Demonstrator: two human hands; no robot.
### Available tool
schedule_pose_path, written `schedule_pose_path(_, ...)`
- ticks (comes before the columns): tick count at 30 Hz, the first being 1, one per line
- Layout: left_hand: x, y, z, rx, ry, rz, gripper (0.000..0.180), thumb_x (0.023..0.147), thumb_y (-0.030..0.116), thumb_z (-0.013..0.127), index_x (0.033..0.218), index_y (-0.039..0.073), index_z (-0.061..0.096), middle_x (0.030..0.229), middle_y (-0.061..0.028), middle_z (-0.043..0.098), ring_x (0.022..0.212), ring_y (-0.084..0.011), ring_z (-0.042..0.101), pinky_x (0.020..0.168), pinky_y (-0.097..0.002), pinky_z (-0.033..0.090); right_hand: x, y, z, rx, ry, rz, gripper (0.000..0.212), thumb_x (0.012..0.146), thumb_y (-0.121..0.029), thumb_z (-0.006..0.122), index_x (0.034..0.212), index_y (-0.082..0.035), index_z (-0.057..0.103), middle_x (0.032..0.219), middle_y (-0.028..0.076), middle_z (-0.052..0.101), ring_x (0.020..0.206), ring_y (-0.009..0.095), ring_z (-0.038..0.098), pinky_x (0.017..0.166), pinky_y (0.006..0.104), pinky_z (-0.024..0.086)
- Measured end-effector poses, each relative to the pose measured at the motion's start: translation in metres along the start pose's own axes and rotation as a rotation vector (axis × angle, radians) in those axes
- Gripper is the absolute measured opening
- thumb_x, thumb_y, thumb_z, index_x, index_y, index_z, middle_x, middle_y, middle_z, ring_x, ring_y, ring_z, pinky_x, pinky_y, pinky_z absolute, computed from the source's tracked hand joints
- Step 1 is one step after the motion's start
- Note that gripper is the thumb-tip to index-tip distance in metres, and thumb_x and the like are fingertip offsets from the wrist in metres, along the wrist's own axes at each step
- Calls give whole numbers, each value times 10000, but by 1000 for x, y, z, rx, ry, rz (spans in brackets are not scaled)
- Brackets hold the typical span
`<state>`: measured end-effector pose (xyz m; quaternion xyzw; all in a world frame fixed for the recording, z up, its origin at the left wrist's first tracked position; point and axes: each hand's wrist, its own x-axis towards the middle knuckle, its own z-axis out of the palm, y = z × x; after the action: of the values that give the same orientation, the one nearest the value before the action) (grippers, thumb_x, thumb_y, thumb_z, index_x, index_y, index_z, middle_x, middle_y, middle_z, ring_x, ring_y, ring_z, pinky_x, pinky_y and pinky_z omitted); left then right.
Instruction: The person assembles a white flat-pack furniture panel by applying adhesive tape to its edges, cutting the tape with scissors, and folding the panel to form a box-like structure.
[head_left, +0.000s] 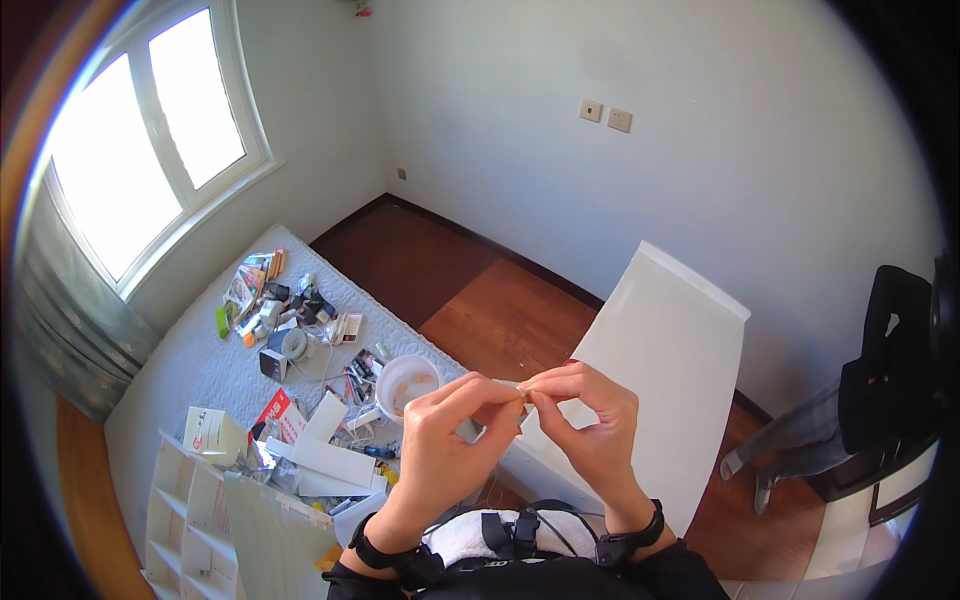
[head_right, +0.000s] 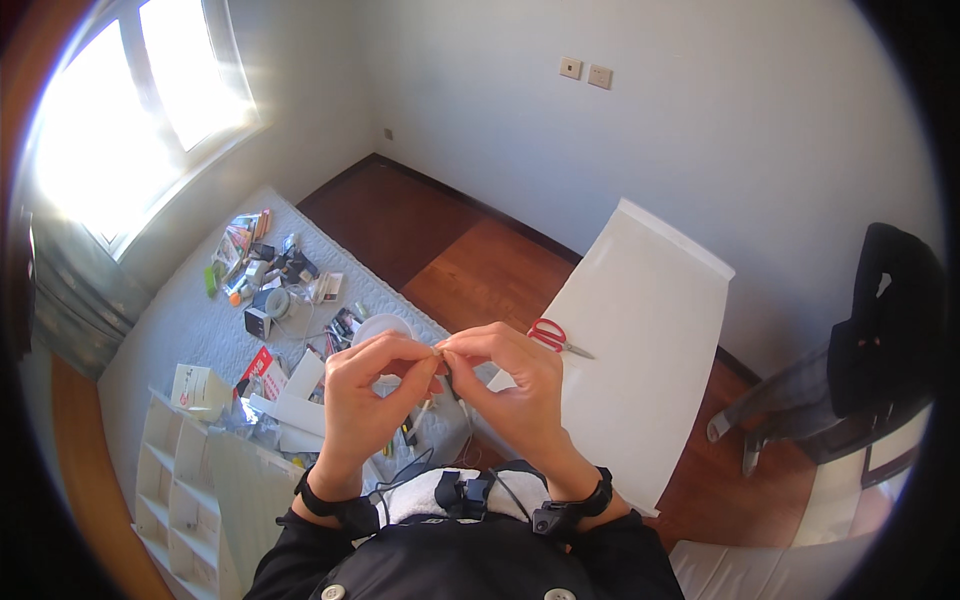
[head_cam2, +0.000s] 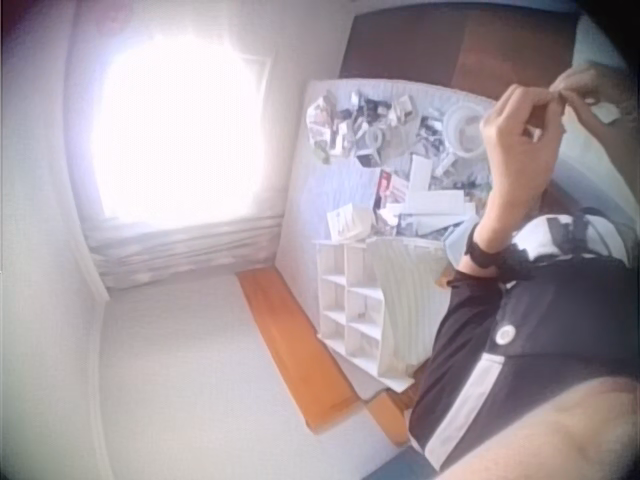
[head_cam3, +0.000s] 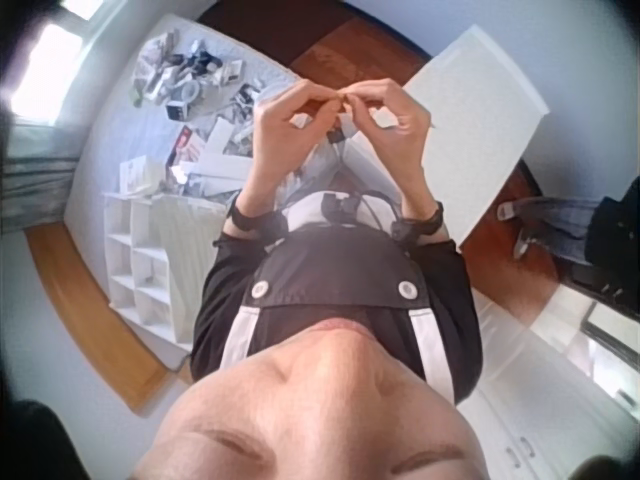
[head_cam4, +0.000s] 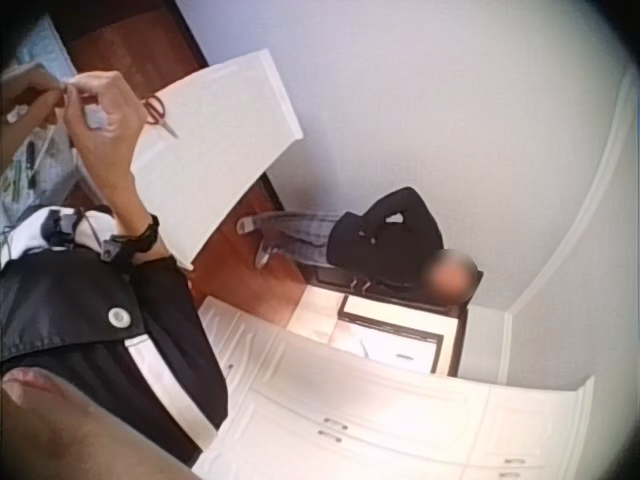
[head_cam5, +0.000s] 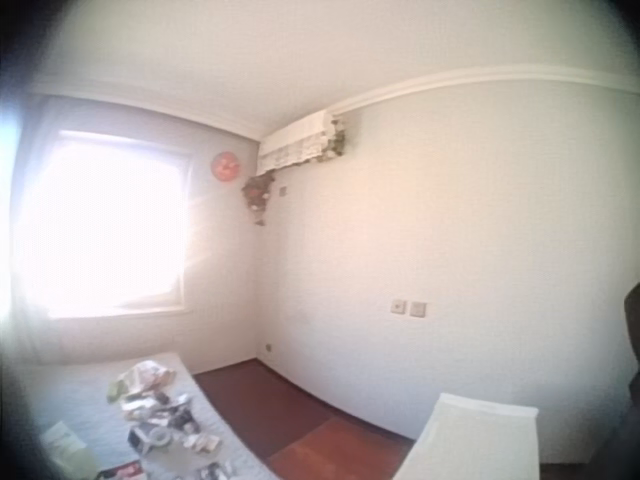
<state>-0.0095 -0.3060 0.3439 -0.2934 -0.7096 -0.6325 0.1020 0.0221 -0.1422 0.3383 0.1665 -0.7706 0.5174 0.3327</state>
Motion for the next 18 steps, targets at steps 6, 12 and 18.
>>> schedule_pose_path(6,2,1,-1,34,-58,33,107,836,-66,670,934,-26,688,819,-86,694,692,-146,708,609,-245,535,-1,-3,-2,-58,40,-6,120,795,58,731,866,-38,716,880,74,746,765,166,706,745,283,523)
schedule_pose_path(12,4,3,0,53,-121,89,87,870,-62,644,948,-40,675,852,-100,695,700,-155,707,614,-247,541,-3,-6,-2,-135,99,-32,114,787,53,732,827,-45,692,865,68,750,745,177,708,808,308,533)
schedule_pose_path(18,6,2,0,-248,-171,-150,70,949,-27,589,965,-46,654,825,-69,680,677,-115,665,590,-227,514,-3,-4,-1,-407,162,-309,186,739,41,779,891,-49,721,902,64,749,746,190,723,669,282,579)
